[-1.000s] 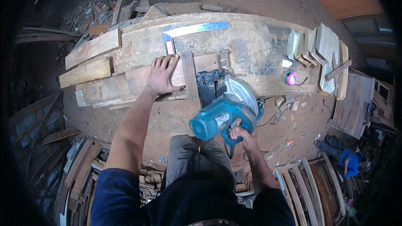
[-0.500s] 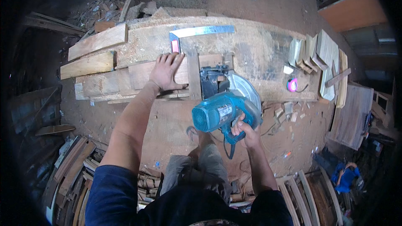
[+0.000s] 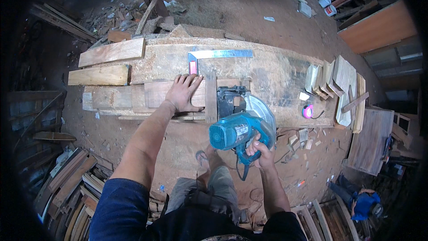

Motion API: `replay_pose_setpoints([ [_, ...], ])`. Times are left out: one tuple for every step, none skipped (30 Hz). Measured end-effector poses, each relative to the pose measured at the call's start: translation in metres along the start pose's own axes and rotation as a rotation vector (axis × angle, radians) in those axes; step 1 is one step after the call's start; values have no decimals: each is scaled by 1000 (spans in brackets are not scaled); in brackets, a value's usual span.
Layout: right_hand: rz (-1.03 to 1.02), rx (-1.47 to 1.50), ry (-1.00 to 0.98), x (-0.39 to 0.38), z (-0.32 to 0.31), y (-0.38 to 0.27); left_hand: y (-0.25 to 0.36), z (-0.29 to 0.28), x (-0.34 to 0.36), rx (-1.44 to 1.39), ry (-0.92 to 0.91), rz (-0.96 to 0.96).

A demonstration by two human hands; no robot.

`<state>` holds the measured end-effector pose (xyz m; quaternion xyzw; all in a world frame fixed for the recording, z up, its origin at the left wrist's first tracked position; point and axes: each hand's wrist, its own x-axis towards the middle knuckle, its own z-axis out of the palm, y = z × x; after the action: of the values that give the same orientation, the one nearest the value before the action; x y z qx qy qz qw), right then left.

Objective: The person uses a circular saw to cut small wooden blocks on a workbench. They position the wood, cut it, and then inspect the pieces using a try square to verify the angles. The person handles multiple pieces of wood, cutting them one by one and stacking the finished pieces.

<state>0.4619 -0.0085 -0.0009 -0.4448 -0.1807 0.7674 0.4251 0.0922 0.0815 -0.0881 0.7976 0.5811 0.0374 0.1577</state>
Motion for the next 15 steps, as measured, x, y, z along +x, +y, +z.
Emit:
replay_pose_setpoints([
  [-2, 5, -8, 1, 1, 0, 0, 0, -1, -1, 12, 6],
  [-8, 1, -8, 2, 1, 0, 0, -1, -1, -1, 23, 11],
  [-15, -3, -7, 3, 1, 0, 0, -1, 0, 5, 13, 11],
  [-18, -8, -6, 4, 1, 0, 1, -4, 0, 11, 0, 10],
  [-21, -5, -8, 5, 0, 1, 2, -5, -1, 16, -12, 8],
  [-23, -3, -9, 7, -1, 2, 0, -3, -1, 15, 8, 15],
  [-26, -2, -10, 8, -2, 2, -1, -2, -1, 4, 29, 29],
  [-27, -2, -7, 9, -2, 2, -2, -1, -1, -8, 50, 42],
  [-27, -1, -5, 10, -2, 3, -3, 0, -1, -19, 71, 55],
  [-29, -2, -4, 11, 0, 2, -2, -1, -1, -19, 50, 41],
  [-31, -8, 1, 12, 1, 0, -1, -3, -1, -18, 29, 27],
  [-33, -15, 6, 12, 3, -1, -1, -4, -1, -17, 8, 12],
  [-36, -21, 11, 13, 5, -3, 0, -4, -1, -17, 3, 10],
  [-36, -17, 7, 14, 4, -3, 0, -5, -1, -17, -2, 8],
  [-36, -12, 2, 15, 3, -2, 0, -5, -1, -17, -6, 6],
])
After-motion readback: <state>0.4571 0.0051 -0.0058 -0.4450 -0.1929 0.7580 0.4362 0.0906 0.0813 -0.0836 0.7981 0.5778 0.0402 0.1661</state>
